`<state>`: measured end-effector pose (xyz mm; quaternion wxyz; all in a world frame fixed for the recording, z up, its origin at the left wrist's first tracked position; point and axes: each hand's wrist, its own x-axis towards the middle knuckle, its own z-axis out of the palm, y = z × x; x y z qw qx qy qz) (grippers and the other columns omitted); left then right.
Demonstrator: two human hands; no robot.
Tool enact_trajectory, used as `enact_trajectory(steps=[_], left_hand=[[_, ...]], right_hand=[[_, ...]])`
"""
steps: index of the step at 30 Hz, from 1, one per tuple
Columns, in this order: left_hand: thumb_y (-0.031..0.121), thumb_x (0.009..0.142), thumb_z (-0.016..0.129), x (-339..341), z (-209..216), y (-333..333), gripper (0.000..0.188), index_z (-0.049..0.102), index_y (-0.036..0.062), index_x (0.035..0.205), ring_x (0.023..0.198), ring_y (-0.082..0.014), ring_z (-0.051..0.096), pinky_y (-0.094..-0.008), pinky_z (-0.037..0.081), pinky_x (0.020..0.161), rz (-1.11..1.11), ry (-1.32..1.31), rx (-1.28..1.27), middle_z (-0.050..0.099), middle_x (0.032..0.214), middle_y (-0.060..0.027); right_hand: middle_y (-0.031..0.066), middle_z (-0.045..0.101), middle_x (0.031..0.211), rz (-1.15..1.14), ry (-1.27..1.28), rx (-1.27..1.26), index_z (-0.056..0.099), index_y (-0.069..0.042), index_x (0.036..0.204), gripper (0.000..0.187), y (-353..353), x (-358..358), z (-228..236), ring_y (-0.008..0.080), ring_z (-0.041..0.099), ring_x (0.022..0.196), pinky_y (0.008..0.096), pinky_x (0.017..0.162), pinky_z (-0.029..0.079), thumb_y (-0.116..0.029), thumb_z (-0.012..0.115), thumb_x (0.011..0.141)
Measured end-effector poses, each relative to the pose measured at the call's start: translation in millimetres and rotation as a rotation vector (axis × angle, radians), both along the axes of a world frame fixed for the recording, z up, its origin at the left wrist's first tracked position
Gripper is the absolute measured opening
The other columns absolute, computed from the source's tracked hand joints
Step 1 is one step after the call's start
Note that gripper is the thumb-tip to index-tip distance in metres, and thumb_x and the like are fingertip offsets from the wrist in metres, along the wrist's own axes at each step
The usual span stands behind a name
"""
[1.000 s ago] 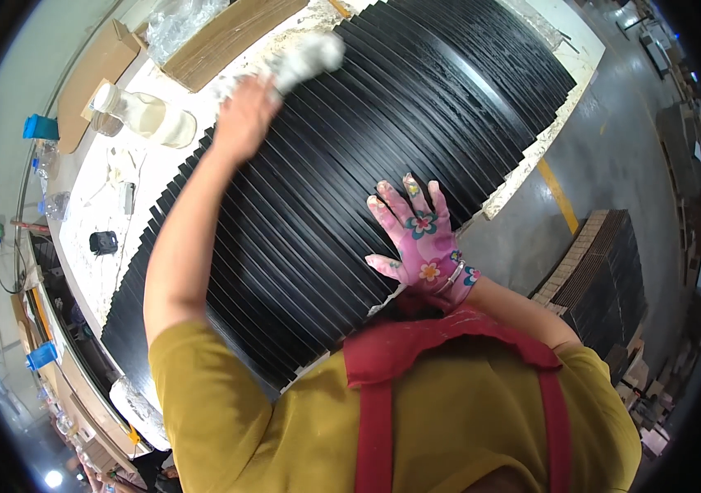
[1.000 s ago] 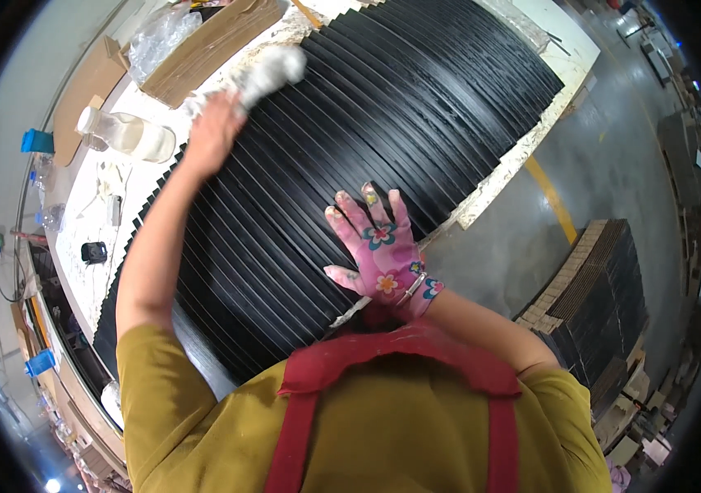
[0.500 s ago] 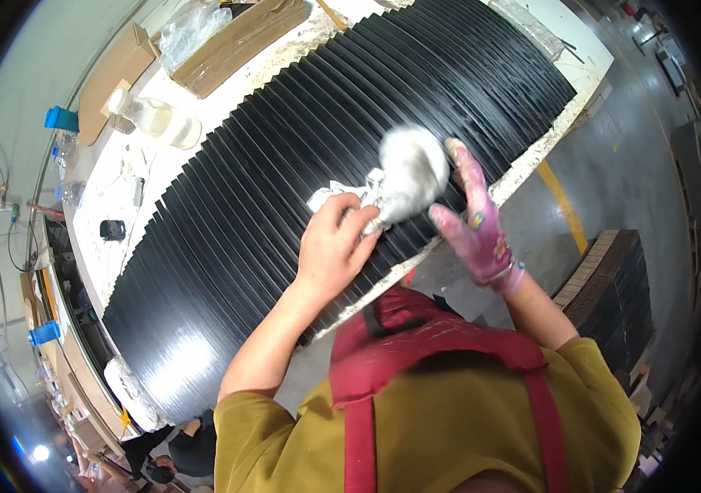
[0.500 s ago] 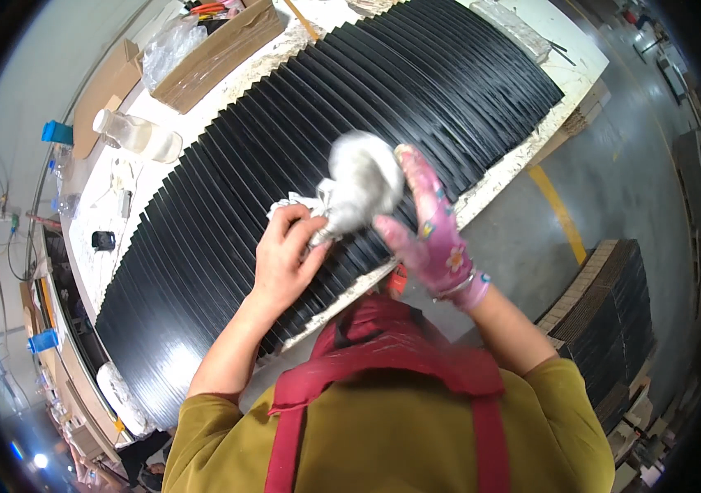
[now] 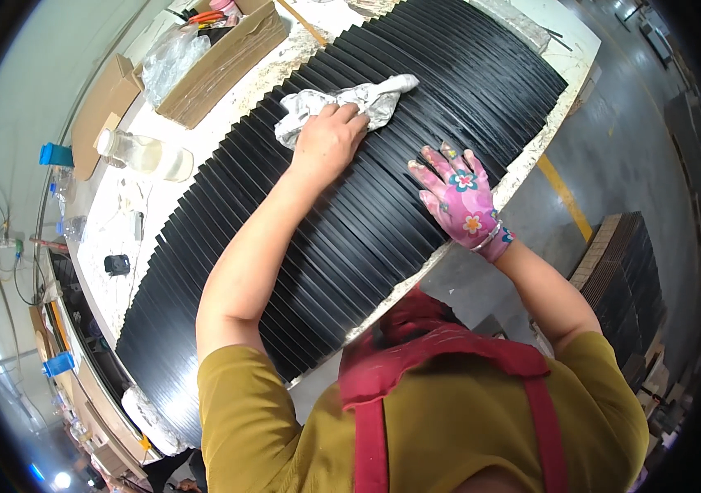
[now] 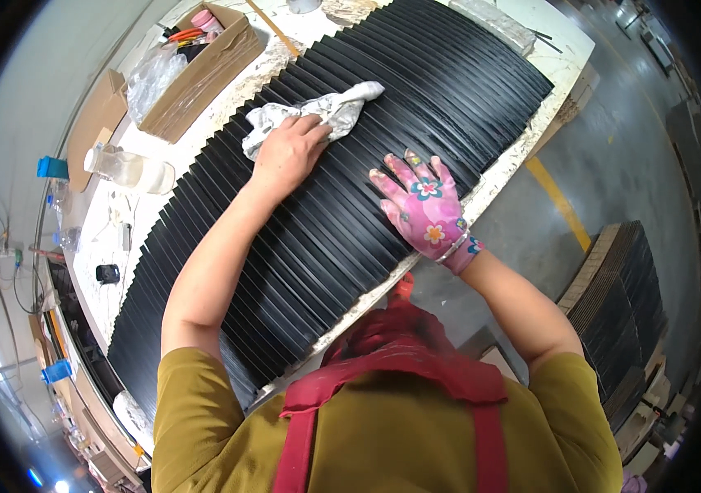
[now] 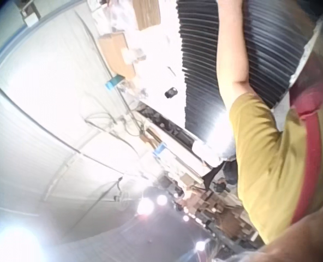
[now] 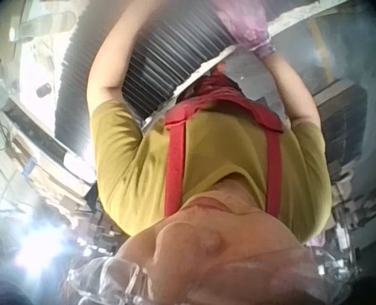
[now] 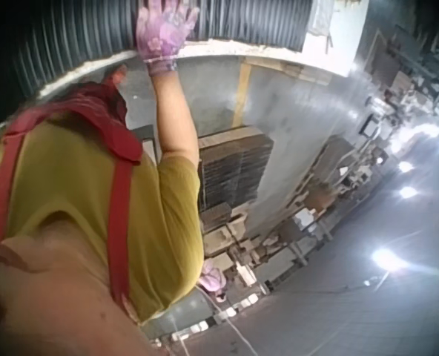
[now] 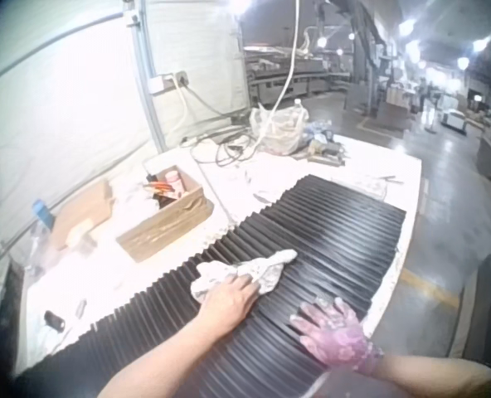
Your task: The person applies liquid to a cloth and wipes down a long black slatted panel, then uses a small plastic scraper on the slats and continues wiping.
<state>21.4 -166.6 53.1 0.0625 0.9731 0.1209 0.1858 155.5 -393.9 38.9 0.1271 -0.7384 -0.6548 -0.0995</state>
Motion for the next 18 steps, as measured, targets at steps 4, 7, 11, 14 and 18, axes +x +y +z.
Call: enact_trajectory(steps=[4,7,11,14,18], left_hand=[[0.014,0.080,0.066,12.8,-11.2,51.4,0.020,0.066,0.0087,0.099,0.091,-0.0308,0.060,-0.0400,0.052,0.078,0.035,0.059,-0.035,0.062,0.101,-0.0096],[0.012,0.078,0.069,8.4,-12.2,122.2,0.022,0.066,0.0083,0.100,0.090,-0.0321,0.061,-0.0390,0.049,0.078,0.042,0.080,-0.227,0.062,0.098,-0.0123],[0.009,0.076,0.069,12.9,-4.5,159.8,0.022,0.065,0.0059,0.098,0.093,-0.0322,0.060,-0.0384,0.048,0.080,0.079,0.129,-0.223,0.061,0.098,-0.0120],[0.010,0.074,0.069,13.1,-4.9,133.4,0.019,0.064,0.0087,0.093,0.090,-0.0311,0.061,-0.0407,0.051,0.077,-0.095,0.120,-0.096,0.060,0.093,-0.0105],[0.009,0.075,0.067,10.1,-1.9,169.7,0.017,0.065,0.0089,0.092,0.084,-0.0316,0.063,-0.0408,0.051,0.075,0.024,0.152,-0.038,0.062,0.092,-0.0104]], right_hand=[[0.0093,0.051,0.134,0.013,0.048,-0.039,0.053,-0.021,0.129,0.042,0.1,0.7,9.1,0.0298,0.048,0.123,0.0527,0.105,0.030,-0.027,0.056,0.087],[0.0092,0.051,0.134,0.024,0.080,-0.067,0.053,-0.021,0.130,0.044,4.7,-3.7,15.9,0.0304,0.048,0.122,0.0529,0.105,0.029,-0.027,0.057,0.087],[0.0094,0.050,0.135,0.007,0.078,-0.039,0.053,-0.022,0.130,0.044,4.3,-2.9,11.2,0.0302,0.048,0.123,0.0521,0.106,0.027,-0.027,0.058,0.087],[0.0073,0.047,0.138,-0.014,0.061,-0.063,0.052,-0.023,0.131,0.044,-1.1,-2.5,8.5,0.0281,0.045,0.125,0.0503,0.108,0.024,-0.028,0.058,0.087],[0.0050,0.044,0.141,-0.016,0.039,-0.075,0.052,-0.025,0.131,0.045,4.4,-4.4,9.4,0.0259,0.041,0.128,0.0482,0.110,0.020,-0.030,0.058,0.087]])
